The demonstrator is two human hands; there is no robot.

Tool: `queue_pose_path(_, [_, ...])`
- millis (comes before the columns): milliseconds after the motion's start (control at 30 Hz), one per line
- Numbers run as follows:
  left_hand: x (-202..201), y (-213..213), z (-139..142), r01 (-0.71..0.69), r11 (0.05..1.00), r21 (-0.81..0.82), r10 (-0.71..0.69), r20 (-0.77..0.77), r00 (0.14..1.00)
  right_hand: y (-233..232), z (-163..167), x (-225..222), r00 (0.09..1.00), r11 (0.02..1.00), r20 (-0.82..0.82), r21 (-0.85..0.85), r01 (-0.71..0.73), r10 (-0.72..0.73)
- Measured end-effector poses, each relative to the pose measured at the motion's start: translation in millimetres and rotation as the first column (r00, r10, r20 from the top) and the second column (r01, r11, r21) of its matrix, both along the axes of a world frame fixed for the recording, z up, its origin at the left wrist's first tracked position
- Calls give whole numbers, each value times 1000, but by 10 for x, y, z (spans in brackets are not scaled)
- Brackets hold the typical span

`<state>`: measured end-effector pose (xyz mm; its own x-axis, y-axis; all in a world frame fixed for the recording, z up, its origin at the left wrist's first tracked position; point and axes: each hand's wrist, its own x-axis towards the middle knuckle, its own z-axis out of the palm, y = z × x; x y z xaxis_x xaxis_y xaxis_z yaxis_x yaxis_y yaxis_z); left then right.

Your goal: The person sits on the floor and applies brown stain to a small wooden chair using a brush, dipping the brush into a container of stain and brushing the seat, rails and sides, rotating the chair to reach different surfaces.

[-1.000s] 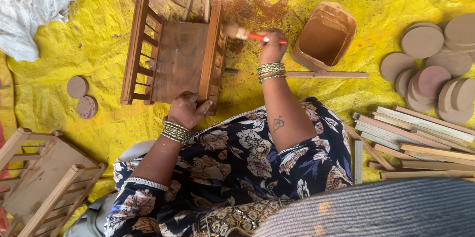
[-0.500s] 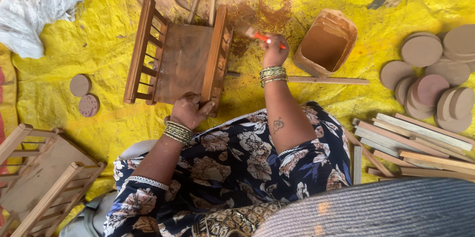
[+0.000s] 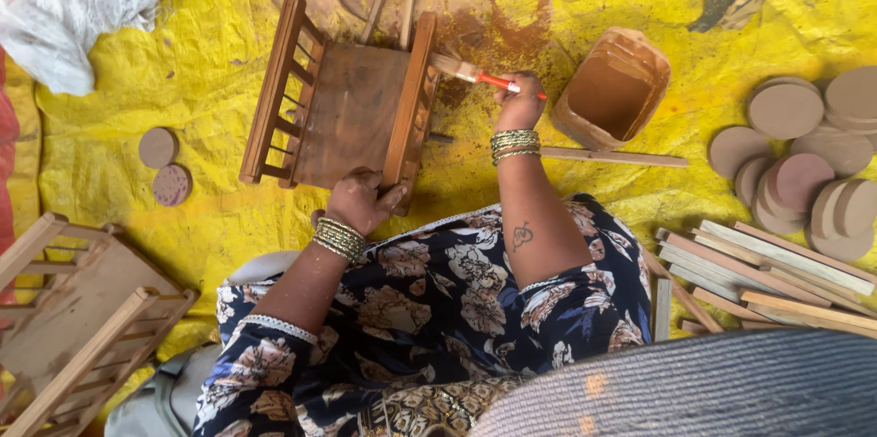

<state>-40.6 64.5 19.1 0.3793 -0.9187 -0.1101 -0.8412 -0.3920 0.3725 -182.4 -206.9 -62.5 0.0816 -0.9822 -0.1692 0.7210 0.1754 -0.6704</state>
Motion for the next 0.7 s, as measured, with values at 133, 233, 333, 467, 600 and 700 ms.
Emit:
queue_pose_path(133, [-11,17,-44,26,999,-26,-25,42,999,22,-80,23,966,984,-251,-177,12,-57])
queue_pose_path(233, [-6,26,-48,29,999,-41,-27,42,999,50,-59,84,984,993,-176,-114,-7,-13])
queue_pose_path(333, [12,30,-26,38,998,-50,-37,27,999,86,85,110,969,981,-184,-73,-179,163])
queue_pose_path(467, [23,48,-2,19,999,-27,-18,11,1000,65,219,61,998,998,69,64,-11,6])
queue_pose_path(600, [29,53,0,25,1000,-8,-25,14,1000,9,122,42,997,995,71,101,5,-12])
queue_pose_path(700, [22,51,6,17,999,-27,-16,14,1000,71,-29,95,975,992,-187,57,-113,122])
